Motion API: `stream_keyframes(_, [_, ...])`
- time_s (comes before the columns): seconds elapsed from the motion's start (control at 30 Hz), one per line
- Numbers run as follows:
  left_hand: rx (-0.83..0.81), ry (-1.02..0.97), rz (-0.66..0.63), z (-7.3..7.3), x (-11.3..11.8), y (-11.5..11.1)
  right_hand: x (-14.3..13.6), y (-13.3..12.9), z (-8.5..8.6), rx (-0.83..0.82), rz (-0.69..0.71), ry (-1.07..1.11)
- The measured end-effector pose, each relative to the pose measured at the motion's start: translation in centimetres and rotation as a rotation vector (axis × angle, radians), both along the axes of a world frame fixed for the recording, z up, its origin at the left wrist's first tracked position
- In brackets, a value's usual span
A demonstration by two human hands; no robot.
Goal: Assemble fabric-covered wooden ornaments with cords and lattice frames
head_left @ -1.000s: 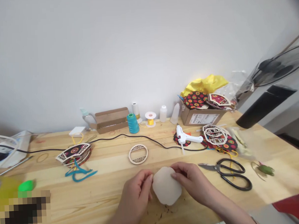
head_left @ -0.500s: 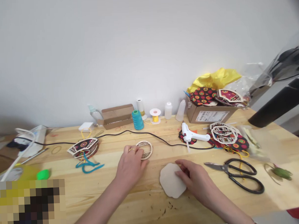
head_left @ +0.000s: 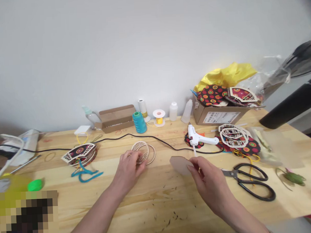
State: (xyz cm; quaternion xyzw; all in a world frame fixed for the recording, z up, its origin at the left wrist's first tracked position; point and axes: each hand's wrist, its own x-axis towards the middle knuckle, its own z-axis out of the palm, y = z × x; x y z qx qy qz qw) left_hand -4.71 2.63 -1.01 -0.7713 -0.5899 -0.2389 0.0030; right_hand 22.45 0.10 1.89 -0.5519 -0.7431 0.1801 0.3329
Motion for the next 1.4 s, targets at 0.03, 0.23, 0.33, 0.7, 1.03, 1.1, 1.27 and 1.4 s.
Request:
stream_keyframes(0.03, [-0.001, -0.016, 0.010, 0.1, -0.1, 0.1, -0.1, -0.2, -0.2, 0.110, -0.002, -0.061])
stream_keyframes(0.23, [0.003, -0.008, -0.001, 0.3, -0.2, 0.1, -1.4, -2.4, 0.9, -0.172, 0.451, 0.046])
stream_keyframes(0.33, [-0.007, 0.025, -0.076, 0.1, 0.1, 0.0, -1.0, -1.6, 2.0, -0.561, 0.344, 0.381])
stream_keyframes(0.7, [-0.015, 0.086, -0.126, 0.1, 1.4, -0.1, -0.2, -0.4, 0.4, -0.786, 0.009, 0.842])
stream_keyframes(1.03, [-0.025, -0.432, -0.124, 2.6, 2.4, -1.8, -1.2, 0.5, 0.8, -0.506, -0.087, 0.790])
stream_keyframes(1.1, [-0.284, -0.712, -0.204, 3.1, 2.7, -2.4, -2.4, 0.4, 1.1, -0.477, -0.021, 0.675])
stream_keyframes(1.27, [-0.577, -1.060, -0.122, 3.7, 2.8, -2.6, -4.4, 0.4, 0.5, -0.421, 0.102, 0.405])
stream_keyframes(1.4, [-0.424, -1.332, 0.110, 4.1, 2.1, -1.7, -4.9, -1.4, 0.8, -0.252, 0.168, -0.011])
